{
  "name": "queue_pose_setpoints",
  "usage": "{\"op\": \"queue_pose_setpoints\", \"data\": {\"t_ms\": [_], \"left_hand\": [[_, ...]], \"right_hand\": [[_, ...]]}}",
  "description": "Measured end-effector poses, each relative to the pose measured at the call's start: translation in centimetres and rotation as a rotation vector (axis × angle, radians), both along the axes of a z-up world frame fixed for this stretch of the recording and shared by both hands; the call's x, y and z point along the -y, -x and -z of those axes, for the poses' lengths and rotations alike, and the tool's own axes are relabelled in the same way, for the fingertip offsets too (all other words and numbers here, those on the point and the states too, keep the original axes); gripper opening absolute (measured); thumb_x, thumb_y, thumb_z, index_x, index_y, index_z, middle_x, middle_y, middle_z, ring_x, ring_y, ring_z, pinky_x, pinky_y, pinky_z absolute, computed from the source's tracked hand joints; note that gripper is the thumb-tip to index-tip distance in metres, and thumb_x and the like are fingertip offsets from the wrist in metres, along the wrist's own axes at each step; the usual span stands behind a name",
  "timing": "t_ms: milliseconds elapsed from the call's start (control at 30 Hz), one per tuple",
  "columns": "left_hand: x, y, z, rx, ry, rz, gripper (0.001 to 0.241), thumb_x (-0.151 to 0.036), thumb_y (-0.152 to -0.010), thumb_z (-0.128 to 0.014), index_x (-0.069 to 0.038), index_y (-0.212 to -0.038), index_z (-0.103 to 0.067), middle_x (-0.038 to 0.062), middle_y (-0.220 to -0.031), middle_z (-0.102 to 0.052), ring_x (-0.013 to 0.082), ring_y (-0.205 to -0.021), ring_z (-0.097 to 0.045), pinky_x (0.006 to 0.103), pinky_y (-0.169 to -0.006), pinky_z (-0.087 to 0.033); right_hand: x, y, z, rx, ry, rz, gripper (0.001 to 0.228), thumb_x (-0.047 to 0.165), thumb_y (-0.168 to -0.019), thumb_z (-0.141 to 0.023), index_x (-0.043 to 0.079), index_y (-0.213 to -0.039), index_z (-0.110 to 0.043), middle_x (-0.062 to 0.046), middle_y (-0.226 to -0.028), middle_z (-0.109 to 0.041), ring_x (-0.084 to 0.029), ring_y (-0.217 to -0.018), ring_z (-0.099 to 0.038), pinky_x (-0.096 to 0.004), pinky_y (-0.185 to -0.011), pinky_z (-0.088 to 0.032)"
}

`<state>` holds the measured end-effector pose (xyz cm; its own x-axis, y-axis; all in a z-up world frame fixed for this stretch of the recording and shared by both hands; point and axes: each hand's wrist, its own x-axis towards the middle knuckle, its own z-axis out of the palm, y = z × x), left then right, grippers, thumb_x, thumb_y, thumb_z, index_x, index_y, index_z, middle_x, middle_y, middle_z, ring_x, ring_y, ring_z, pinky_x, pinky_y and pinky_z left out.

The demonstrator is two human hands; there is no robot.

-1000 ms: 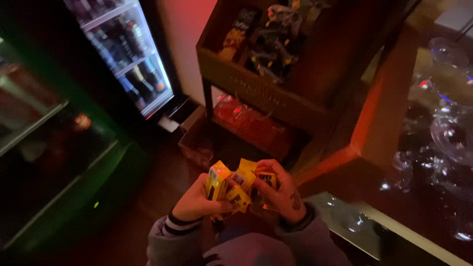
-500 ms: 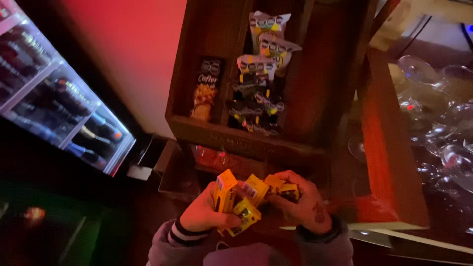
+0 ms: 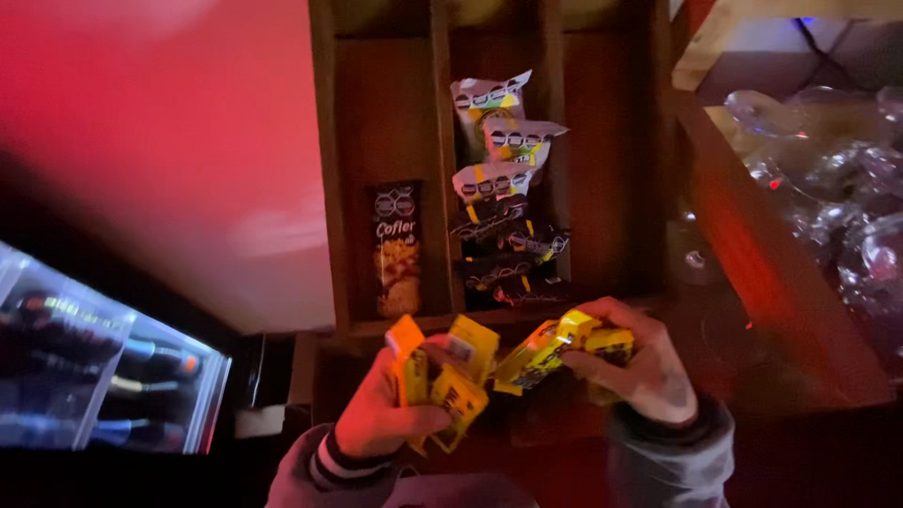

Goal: The person picks up snack packets from a counter and places them into a wooden display shelf. They handle white and yellow snack packets, arranging them in rows within the shelf compartments.

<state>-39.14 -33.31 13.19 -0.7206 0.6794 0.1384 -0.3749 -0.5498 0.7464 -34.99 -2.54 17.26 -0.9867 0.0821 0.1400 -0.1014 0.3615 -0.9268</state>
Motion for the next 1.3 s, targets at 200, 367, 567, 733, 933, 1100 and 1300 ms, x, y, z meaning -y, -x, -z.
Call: {"op": "queue_pose_setpoints", "data": {"t_ms": [200, 367, 567, 733, 933, 1100, 1300], "left_hand": [[1.3, 2.5, -1.8, -0.119, -0.067, -0.012, 0.059, 0.006, -0.079, -0.075, 0.002, -0.134, -0.053, 0.023, -0.123, -0.066, 0.0322, -0.104, -0.071, 0.0469, -0.092, -0.060], [0.4, 1.6, -2.3, -0.031, 0.037, 0.227, 0.057, 0.008, -0.075, -0.081, 0.003, -0.127, -0.058, 0.020, -0.107, -0.073, 0.0262, -0.091, -0.074, 0.0396, -0.082, -0.063], [-1.2, 1.9, -3.2, -0.078, 0.071, 0.253, 0.061, -0.009, -0.071, -0.087, 0.009, -0.123, -0.062, 0.012, -0.096, -0.073, 0.0166, -0.080, -0.067, 0.0292, -0.075, -0.055], [-2.5, 1.3, -2.1, -0.026, -0.123, 0.315, 0.034, 0.000, -0.079, -0.076, 0.005, -0.111, -0.065, 0.041, -0.136, -0.056, 0.0366, -0.095, -0.074, 0.0423, -0.079, -0.064], [-5.2, 0.4, 2.6, 0.137, -0.175, 0.375, 0.051, 0.002, -0.080, -0.075, 0.006, -0.126, -0.053, 0.046, -0.124, -0.063, 0.0438, -0.107, -0.072, 0.0512, -0.095, -0.059], [-4.3, 0.2, 1.6, 0.208, -0.048, 0.298, 0.068, 0.002, -0.072, -0.076, 0.008, -0.134, -0.049, 0.042, -0.120, -0.069, 0.0410, -0.097, -0.076, 0.0470, -0.086, -0.062], [-4.1, -0.2, 1.8, 0.272, -0.016, 0.186, 0.061, 0.010, -0.067, -0.069, 0.006, -0.127, -0.054, 0.048, -0.120, -0.068, 0.0475, -0.101, -0.076, 0.0533, -0.089, -0.062]], "right_hand": [[1.2, 0.4, -2.8, -0.021, 0.021, 0.055, 0.049, 0.007, -0.077, -0.084, 0.008, -0.123, -0.067, -0.005, -0.096, -0.075, -0.012, -0.064, -0.068, -0.024, -0.060, -0.057], [2.8, 1.6, -3.9, -0.112, -0.154, -0.017, 0.035, 0.012, -0.082, -0.083, 0.011, -0.115, -0.070, 0.002, -0.096, -0.074, -0.005, -0.083, -0.064, -0.022, -0.078, -0.051], [0.0, 1.2, -6.2, 0.086, -0.031, 0.005, 0.019, 0.017, -0.086, -0.078, 0.009, -0.101, -0.071, 0.000, -0.073, -0.069, -0.006, -0.056, -0.061, -0.021, -0.050, -0.048], [-4.7, 1.8, -8.5, -0.177, -0.014, 0.393, 0.031, 0.005, -0.090, -0.076, 0.008, -0.119, -0.067, -0.006, -0.093, -0.073, -0.011, -0.063, -0.063, -0.023, -0.056, -0.053], [-5.0, 7.7, -8.9, -0.186, -0.578, 0.073, 0.018, 0.013, -0.092, -0.072, 0.015, -0.109, -0.065, 0.003, -0.093, -0.072, -0.008, -0.082, -0.063, -0.026, -0.075, -0.048], [-5.3, 11.7, -4.2, 0.038, -0.686, -0.032, 0.025, 0.017, -0.084, -0.073, 0.020, -0.107, -0.066, 0.000, -0.096, -0.077, -0.018, -0.087, -0.070, -0.038, -0.076, -0.050], [-5.7, 13.4, -0.1, 0.002, -0.857, -0.035, 0.052, 0.012, -0.075, -0.077, 0.015, -0.123, -0.057, -0.013, -0.113, -0.061, -0.034, -0.111, -0.058, -0.045, -0.091, -0.047]]}}
